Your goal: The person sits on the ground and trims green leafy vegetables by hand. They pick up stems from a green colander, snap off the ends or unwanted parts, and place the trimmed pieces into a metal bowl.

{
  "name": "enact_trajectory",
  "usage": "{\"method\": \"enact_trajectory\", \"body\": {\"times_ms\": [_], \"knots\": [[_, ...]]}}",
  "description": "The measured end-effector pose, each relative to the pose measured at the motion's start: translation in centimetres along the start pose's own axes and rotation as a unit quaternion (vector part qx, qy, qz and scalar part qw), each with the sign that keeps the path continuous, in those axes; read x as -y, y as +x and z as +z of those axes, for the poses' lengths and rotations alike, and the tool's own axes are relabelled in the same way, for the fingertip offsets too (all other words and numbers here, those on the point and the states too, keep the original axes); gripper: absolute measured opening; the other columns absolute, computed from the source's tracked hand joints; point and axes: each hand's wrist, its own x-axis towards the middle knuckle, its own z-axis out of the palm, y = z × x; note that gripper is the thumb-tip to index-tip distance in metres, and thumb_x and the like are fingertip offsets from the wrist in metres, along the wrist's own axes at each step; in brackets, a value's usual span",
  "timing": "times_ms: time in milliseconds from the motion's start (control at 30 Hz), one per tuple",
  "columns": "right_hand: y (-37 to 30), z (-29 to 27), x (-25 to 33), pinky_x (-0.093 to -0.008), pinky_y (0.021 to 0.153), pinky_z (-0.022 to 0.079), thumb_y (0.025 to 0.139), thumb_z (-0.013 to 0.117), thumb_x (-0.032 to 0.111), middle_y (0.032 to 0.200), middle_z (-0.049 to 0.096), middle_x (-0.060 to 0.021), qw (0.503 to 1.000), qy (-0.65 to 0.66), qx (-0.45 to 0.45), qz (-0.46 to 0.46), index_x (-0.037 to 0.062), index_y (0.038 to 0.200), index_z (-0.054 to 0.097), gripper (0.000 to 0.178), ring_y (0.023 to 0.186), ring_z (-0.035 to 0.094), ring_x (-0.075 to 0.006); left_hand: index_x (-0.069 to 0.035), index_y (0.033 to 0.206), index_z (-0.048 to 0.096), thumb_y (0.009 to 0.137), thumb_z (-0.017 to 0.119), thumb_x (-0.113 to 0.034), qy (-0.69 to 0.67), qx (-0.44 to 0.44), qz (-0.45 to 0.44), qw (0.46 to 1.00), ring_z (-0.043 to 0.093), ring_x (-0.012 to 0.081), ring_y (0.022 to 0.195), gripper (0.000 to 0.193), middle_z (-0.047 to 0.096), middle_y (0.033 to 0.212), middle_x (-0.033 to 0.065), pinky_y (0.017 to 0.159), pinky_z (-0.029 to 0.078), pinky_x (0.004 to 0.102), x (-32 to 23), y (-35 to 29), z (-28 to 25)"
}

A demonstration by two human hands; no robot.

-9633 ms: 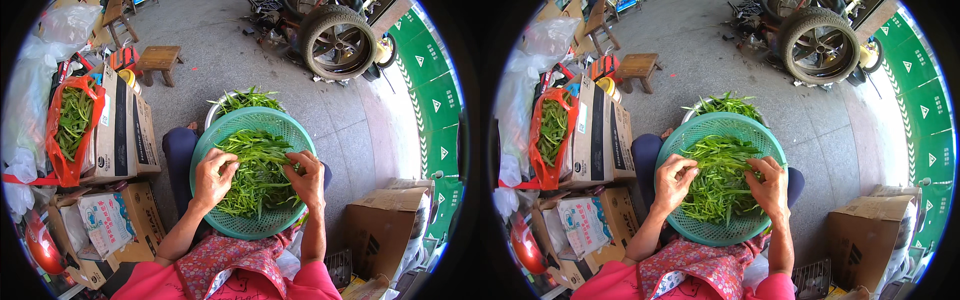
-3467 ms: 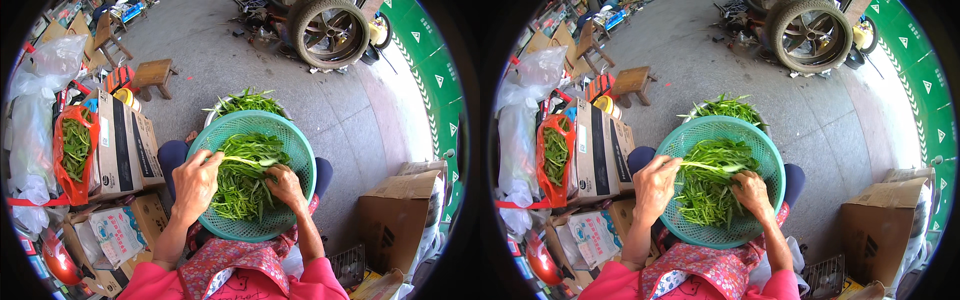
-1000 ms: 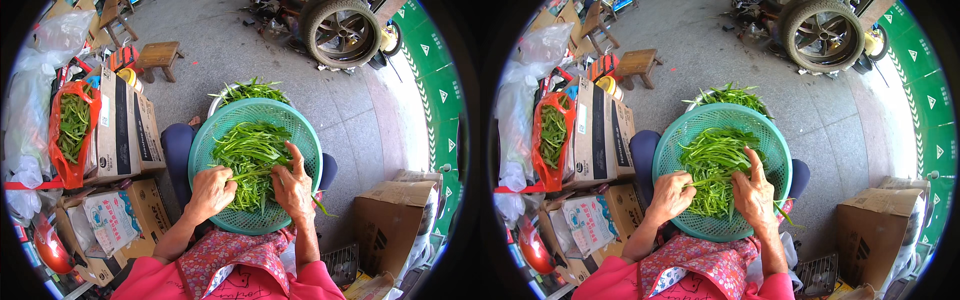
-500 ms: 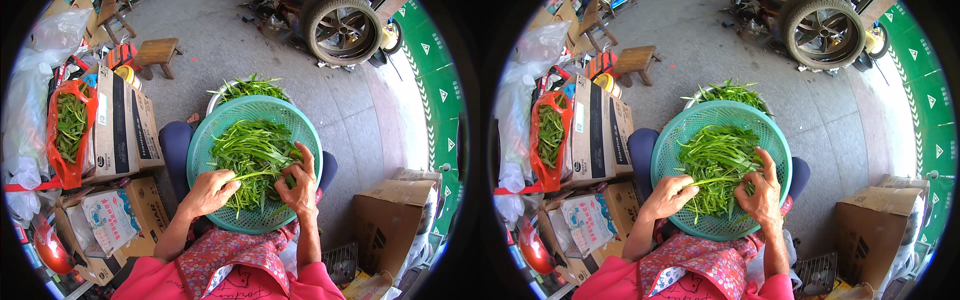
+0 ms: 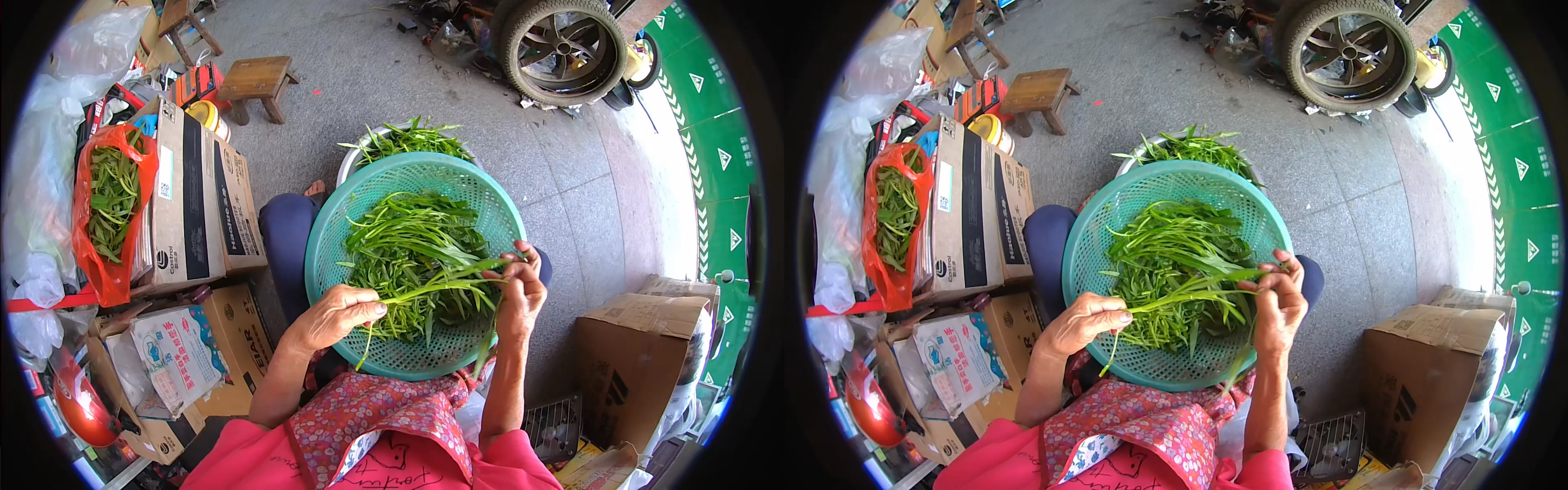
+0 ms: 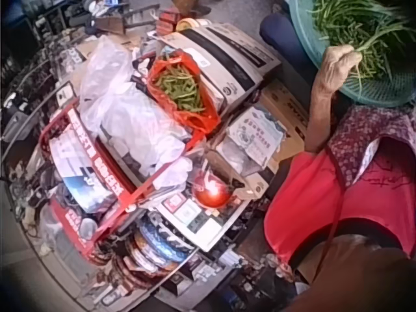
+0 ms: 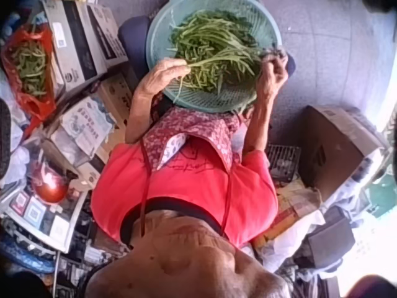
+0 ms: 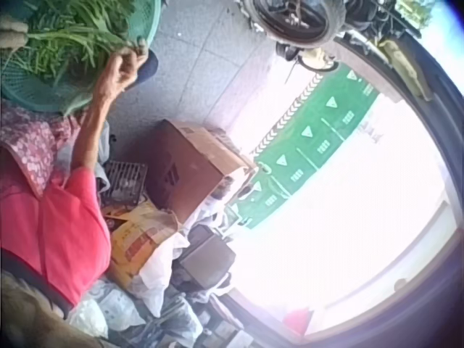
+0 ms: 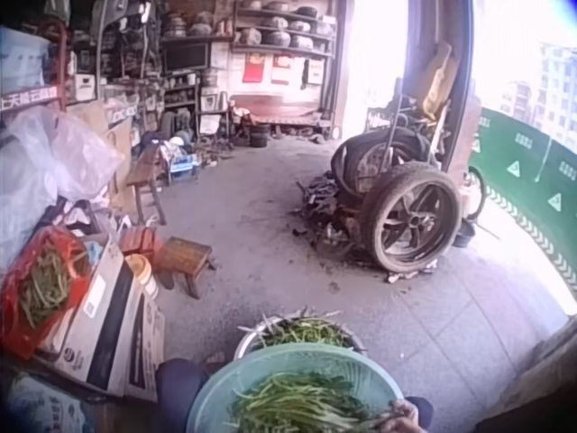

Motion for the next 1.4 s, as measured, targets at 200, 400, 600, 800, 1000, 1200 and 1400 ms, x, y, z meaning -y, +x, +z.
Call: {"method": "enact_trajectory", "body": {"times_ms": [200, 400, 600, 800, 1000, 1200, 1400], "knots": [[-1.6, 1.9, 3.7, -0.0303, 0.064, 0.058, 0.086, 0.07, 0.004, 0.107, 0.063, -0.0109, 0.912, -0.328, 0.153, -0.192, 0.0019, 0.098, 0.068, 0.013, 0.086, 0.067, -0.02, -0.002, 0.079, 0.061, 0.098, 0.059, -0.027, 0.256, -0.036, 0.035, 0.966, 0.062, 0.0411, 0.072, 0.031, 0.061, 0.072, 0.0186, 0.064, 0.045, 0.0499, -0.4, 0.4, 1.3], [-4.3, 6.6, 3.8, -0.0341, 0.049, 0.05, 0.073, 0.079, 0.011, 0.079, 0.053, -0.0037, 0.779, -0.42, 0.312, -0.345, 0.0044, 0.097, 0.07, 0.027, 0.062, 0.062, -0.0181, -0.001, 0.079, 0.06, 0.098, 0.061, -0.026, 0.206, -0.004, 0.085, 0.975, 0.06, 0.0417, 0.073, 0.031, 0.057, 0.072, 0.0178, 0.066, 0.046, 0.0486, -1.3, 0.0, 1.5], [-3.5, 6.0, 3.5, -0.0337, 0.048, 0.049, 0.071, 0.08, 0.011, 0.076, 0.051, -0.0032, 0.78, -0.372, 0.342, -0.369, 0.0036, 0.092, 0.068, 0.025, 0.058, 0.059, -0.0184, 0.0, 0.09, 0.062, 0.101, 0.059, -0.02, 0.13, 0.031, 0.129, 0.983, 0.062, 0.0375, 0.079, 0.023, 0.06, 0.083, 0.0158, 0.069, 0.047, 0.0448, -1.1, 0.4, 2.2], [0.3, 4.0, 3.2, -0.0324, 0.062, 0.044, 0.084, 0.059, -0.001, 0.081, 0.062, -0.0099, 0.966, -0.228, 0.081, -0.087, -0.0012, 0.083, 0.069, 0.01, 0.066, 0.055, -0.02, -0.003, 0.107, 0.068, 0.096, 0.066, -0.02, 0.183, 0.082, 0.09, 0.976, 0.063, 0.0303, 0.088, 0.021, 0.061, 0.094, 0.0123, 0.078, 0.049, 0.0419, 0.1, -0.5, 2.1], [4.0, 5.6, 0.2, -0.049, 0.072, 0.053, 0.094, 0.06, 0.009, 0.096, 0.063, -0.0194, 0.875, -0.42, 0.177, -0.162, 0.002, 0.101, 0.059, 0.009, 0.082, 0.065, -0.042, -0.012, 0.134, 0.065, 0.087, 0.075, -0.026, 0.477, -0.005, 0.086, 0.875, 0.052, 0.0285, 0.12, 0.05, 0.055, 0.132, 0.013, 0.103, 0.04, 0.0442, 2.6, -0.5, 3.8], [4.9, 6.3, -5.7, -0.0486, 0.067, 0.055, 0.082, 0.069, 0.011, 0.085, 0.064, -0.0138, 0.708, -0.609, 0.284, -0.218, 0.0057, 0.095, 0.067, 0.014, 0.073, 0.067, -0.037, -0.001, 0.106, 0.075, 0.093, 0.07, -0.016, 0.374, -0.134, 0.128, 0.909, 0.067, 0.0317, 0.097, 0.02, 0.07, 0.108, 0.0143, 0.087, 0.051, 0.0412, 1.5, 0.9, 1.9], [5.4, 5.2, 1.4, -0.0441, 0.062, 0.053, 0.081, 0.073, 0.011, 0.081, 0.063, -0.0087, 0.767, -0.545, 0.209, -0.266, 0.01, 0.091, 0.071, 0.01, 0.069, 0.067, -0.032, 0.003, 0.114, 0.072, 0.096, 0.068, -0.011, 0.233, -0.276, 0.147, 0.921, 0.071, 0.023, 0.081, 0.023, 0.073, 0.104, 0.0147, 0.068, 0.054, 0.0329, 1.0, 2.8, 1.3]]}}
